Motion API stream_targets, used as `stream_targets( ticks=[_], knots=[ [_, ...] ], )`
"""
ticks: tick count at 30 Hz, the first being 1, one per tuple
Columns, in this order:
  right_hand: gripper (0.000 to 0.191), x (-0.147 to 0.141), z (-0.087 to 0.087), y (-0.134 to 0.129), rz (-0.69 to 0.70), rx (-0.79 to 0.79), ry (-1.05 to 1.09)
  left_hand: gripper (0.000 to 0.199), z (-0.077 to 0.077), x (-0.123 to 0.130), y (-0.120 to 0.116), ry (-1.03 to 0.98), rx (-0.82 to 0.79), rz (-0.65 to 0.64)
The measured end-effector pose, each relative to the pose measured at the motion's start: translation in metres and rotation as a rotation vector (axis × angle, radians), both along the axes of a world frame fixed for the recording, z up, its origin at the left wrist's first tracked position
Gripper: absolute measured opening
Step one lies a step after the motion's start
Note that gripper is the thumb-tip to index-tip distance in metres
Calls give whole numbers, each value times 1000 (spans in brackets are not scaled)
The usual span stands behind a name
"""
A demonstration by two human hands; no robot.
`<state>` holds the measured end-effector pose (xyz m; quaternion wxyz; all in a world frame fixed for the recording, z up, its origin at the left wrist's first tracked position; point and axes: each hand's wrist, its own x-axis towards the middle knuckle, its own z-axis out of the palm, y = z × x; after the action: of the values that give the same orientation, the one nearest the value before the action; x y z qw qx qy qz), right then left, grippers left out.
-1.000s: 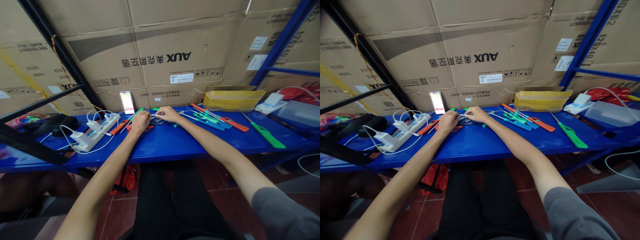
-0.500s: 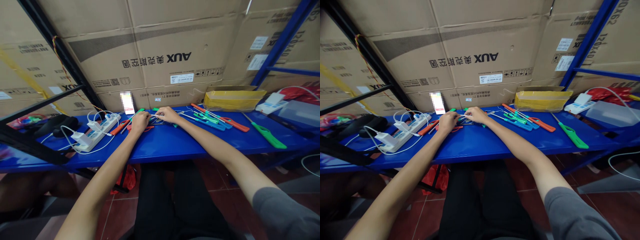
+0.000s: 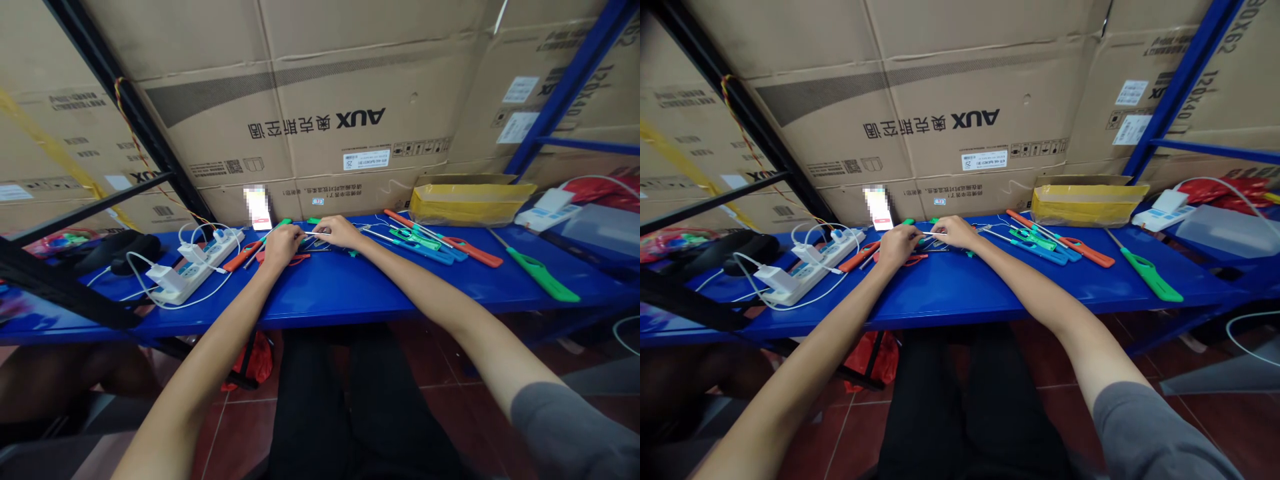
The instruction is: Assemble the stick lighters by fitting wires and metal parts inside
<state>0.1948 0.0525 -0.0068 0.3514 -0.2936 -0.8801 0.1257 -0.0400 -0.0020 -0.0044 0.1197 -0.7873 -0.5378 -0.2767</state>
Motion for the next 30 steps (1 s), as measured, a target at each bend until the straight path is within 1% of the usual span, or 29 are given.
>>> stream_targets(
  ticks=[5, 9, 13, 20, 30],
  knots=[
    [16, 0, 1, -1, 1, -16, 0, 7, 1, 0, -2, 5, -9, -5],
    [16, 1, 2, -2, -1, -34, 5, 10, 1, 1, -2, 20, 11, 1],
    [15, 0, 2, -3, 2, -34, 10, 12, 2, 2, -3, 44, -9, 17],
    [16, -1, 2, -5, -6, -48, 24, 14, 3, 3, -5, 19, -17, -4],
    [17, 0, -1, 0, 11, -51, 34, 13, 2, 1, -3, 18, 1, -17]
  ],
)
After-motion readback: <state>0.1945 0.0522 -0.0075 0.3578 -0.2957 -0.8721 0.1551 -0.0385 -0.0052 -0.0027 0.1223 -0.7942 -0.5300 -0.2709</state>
